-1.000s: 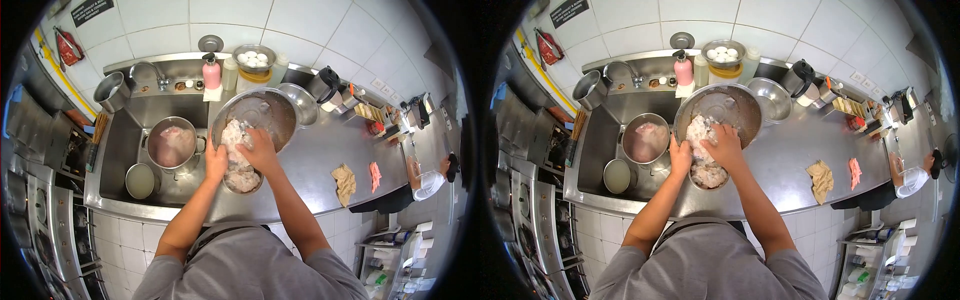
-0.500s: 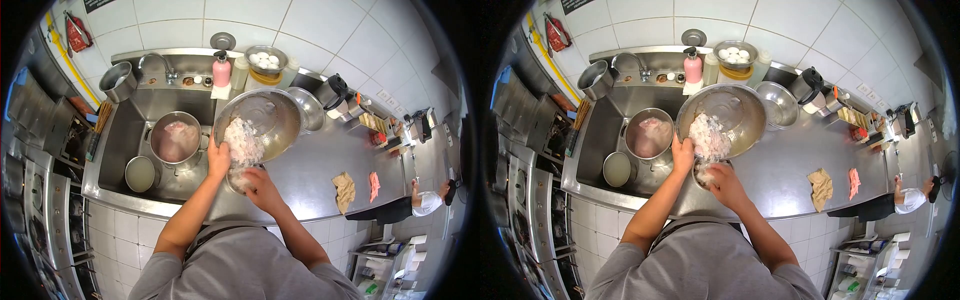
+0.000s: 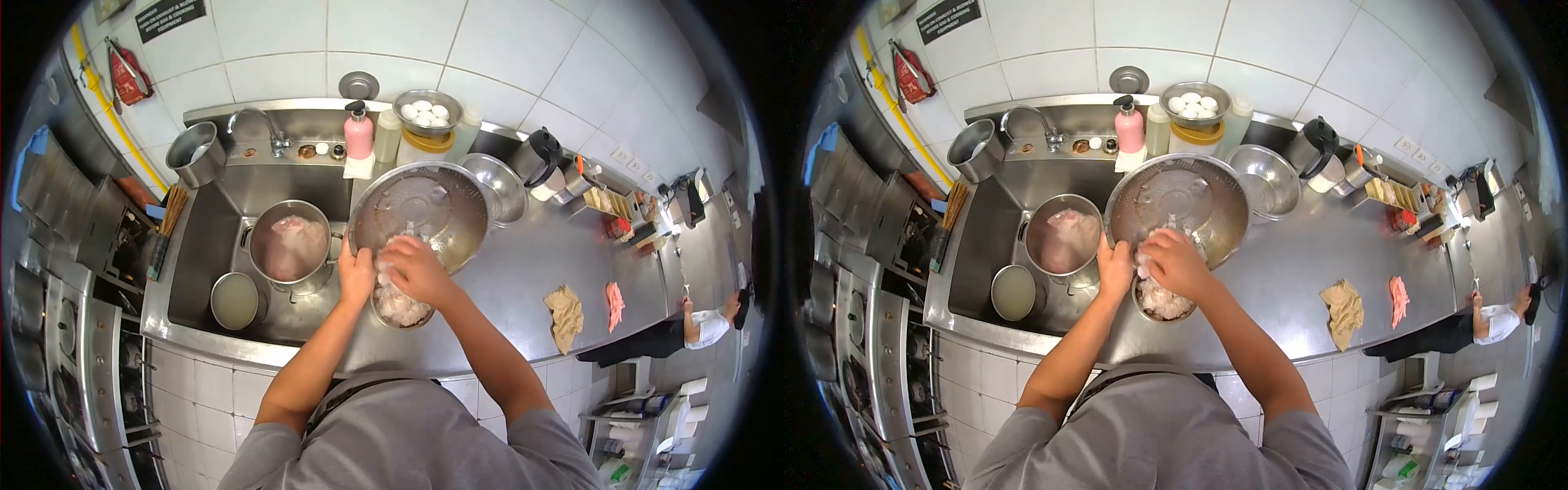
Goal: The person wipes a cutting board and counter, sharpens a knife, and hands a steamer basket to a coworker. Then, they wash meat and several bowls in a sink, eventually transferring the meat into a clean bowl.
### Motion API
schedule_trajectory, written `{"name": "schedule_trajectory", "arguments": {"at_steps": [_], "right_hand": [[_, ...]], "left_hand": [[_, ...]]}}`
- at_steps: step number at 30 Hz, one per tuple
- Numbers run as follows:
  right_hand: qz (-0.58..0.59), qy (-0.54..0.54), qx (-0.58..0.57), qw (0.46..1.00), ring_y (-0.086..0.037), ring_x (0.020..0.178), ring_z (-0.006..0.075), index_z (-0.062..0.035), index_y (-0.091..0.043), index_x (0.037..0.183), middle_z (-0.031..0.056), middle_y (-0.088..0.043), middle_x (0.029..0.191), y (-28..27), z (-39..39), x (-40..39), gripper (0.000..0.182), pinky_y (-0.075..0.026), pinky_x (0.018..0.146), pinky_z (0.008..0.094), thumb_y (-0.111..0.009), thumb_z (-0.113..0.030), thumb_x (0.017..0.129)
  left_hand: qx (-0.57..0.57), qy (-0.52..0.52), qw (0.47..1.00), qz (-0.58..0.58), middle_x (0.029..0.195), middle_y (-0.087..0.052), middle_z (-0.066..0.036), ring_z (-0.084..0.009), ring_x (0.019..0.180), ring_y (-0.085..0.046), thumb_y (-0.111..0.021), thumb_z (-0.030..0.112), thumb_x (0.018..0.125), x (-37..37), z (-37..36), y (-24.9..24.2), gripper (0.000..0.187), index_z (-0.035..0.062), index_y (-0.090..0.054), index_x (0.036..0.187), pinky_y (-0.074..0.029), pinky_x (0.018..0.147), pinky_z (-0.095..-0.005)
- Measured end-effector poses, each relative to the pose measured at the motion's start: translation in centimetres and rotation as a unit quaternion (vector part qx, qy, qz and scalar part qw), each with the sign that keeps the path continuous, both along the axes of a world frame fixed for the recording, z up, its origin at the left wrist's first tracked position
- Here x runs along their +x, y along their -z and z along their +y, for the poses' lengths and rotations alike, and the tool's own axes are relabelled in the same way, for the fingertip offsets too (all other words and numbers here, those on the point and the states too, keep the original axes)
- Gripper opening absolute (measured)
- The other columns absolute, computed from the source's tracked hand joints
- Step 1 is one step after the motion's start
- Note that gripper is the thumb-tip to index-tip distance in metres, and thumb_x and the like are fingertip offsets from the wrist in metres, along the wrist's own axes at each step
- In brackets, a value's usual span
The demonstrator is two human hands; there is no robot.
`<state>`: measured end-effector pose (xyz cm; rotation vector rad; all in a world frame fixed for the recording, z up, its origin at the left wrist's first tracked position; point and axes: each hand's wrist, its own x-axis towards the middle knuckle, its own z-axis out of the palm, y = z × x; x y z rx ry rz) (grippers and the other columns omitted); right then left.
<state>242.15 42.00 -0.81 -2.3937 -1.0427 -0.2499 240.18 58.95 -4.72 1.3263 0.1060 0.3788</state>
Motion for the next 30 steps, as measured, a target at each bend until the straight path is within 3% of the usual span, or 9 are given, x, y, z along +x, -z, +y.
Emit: {"name": "schedule_trajectory", "arguments": {"at_steps": [3, 5, 7, 9, 11, 15, 19, 23, 30], "right_hand": [[0.025, -0.05, -0.001, 0.998, -0.048, 0.134, 0.0352, -0.01, -0.068, 0.123, 0.0097, -0.058, 0.138, 0.6, -0.9, -0.6, 0.035, -0.035, 0.114, 0.051, -0.069, -0.019, 0.09], [0.014, 0.134, 0.142, 0.981, -0.049, 0.134, 0.0376, -0.0102, -0.065, 0.129, 0.0138, -0.056, 0.14, -0.5, -1.1, -1.5, 0.041, -0.034, 0.115, 0.0511, -0.071, -0.024, 0.091], [0.009, 0.189, 0.147, 0.971, -0.048, 0.133, 0.0383, -0.0096, -0.063, 0.133, 0.0159, -0.055, 0.141, 0.2, -0.6, -1.9, 0.046, -0.037, 0.113, 0.0493, -0.072, -0.025, 0.09], [0.003, 0.246, 0.153, 0.957, -0.047, 0.133, 0.039, -0.009, -0.061, 0.137, 0.0181, -0.053, 0.142, 0.9, 0.1, -2.6, 0.051, -0.039, 0.11, 0.0475, -0.073, -0.025, 0.089], [0.009, 0.278, 0.096, 0.956, -0.053, 0.123, 0.037, -0.0114, -0.065, 0.13, 0.0131, -0.058, 0.131, 1.2, 1.1, -3.4, 0.052, -0.04, 0.106, 0.0489, -0.076, -0.036, 0.086], [-0.005, 0.215, 0.129, 0.968, -0.056, 0.114, 0.0319, -0.013, -0.07, 0.121, 0.007, -0.062, 0.121, 1.9, 1.8, -3.7, 0.046, -0.042, 0.1, 0.0469, -0.079, -0.034, 0.081], [-0.005, 0.187, 0.147, 0.971, -0.057, 0.111, 0.0324, -0.012, -0.069, 0.118, 0.0087, -0.063, 0.117, 2.5, 1.7, -4.4, 0.045, -0.042, 0.099, 0.0465, -0.08, -0.028, 0.077], [-0.004, 0.165, 0.148, 0.975, -0.056, 0.113, 0.0325, -0.0116, -0.068, 0.119, 0.0098, -0.062, 0.119, 3.1, 0.9, -5.6, 0.046, -0.042, 0.099, 0.0465, -0.081, -0.024, 0.077], [0.03, 0.131, 0.051, 0.99, -0.053, 0.121, 0.0331, -0.0095, -0.064, 0.127, 0.012, -0.058, 0.129, 2.8, -0.3, -8.4, 0.044, -0.041, 0.103, 0.047, -0.072, -0.015, 0.084]], "left_hand": [[0.015, 0.015, 1.0, -0.001, 0.137, -0.058, -0.016, -0.0233, 0.122, -0.056, -0.044, 0.002, 0.087, -0.1, 1.0, 0.6, 0.058, -0.0019, -0.049, 0.145, -0.044, 0.105, -0.0334], [0.052, 0.02, 0.998, -0.013, 0.141, -0.055, -0.017, -0.0251, 0.13, -0.053, -0.044, 0.001, 0.087, -0.3, 0.8, 0.6, 0.059, -0.0024, -0.048, 0.145, -0.039, 0.111, -0.0346], [0.049, 0.023, 0.998, -0.013, 0.147, -0.05, -0.019, -0.0286, 0.14, -0.045, -0.043, 0.0, 0.086, -0.4, 0.3, 0.4, 0.061, -0.0032, -0.047, 0.146, -0.03, 0.119, -0.0367], [0.065, 0.017, 0.997, -0.031, 0.147, -0.05, -0.019, -0.0295, 0.139, -0.046, -0.043, 0.0, 0.086, -0.6, -0.5, 0.3, 0.061, -0.0028, -0.047, 0.147, -0.031, 0.119, -0.0373], [0.082, 0.012, 0.995, -0.048, 0.147, -0.05, -0.019, -0.0303, 0.138, -0.047, -0.043, -0.001, 0.085, -0.8, -1.0, 0.4, 0.062, -0.0025, -0.047, 0.147, -0.032, 0.119, -0.0378], [0.074, -0.008, 0.996, -0.043, 0.149, -0.05, -0.019, -0.0314, 0.138, -0.048, -0.042, -0.001, 0.085, -1.0, -1.0, 0.9, 0.062, -0.0038, -0.048, 0.146, -0.034, 0.118, -0.0386], [0.085, -0.024, 0.995, -0.05, 0.148, -0.051, -0.019, -0.0322, 0.137, -0.049, -0.042, 0.0, 0.085, -0.4, -0.8, 0.7, 0.06, -0.0052, -0.049, 0.144, -0.035, 0.117, -0.0389], [0.138, -0.043, 0.983, -0.111, 0.149, -0.051, -0.02, -0.033, 0.138, -0.048, -0.042, 0.001, 0.086, 0.0, -0.7, 0.3, 0.059, -0.006, -0.049, 0.144, -0.033, 0.118, -0.0393], [0.085, -0.055, 0.988, -0.114, 0.151, -0.048, -0.021, -0.0335, 0.14, -0.044, -0.042, 0.0, 0.087, 0.6, -1.6, 1.0, 0.06, -0.0061, -0.045, 0.147, -0.03, 0.119, -0.0402]]}}
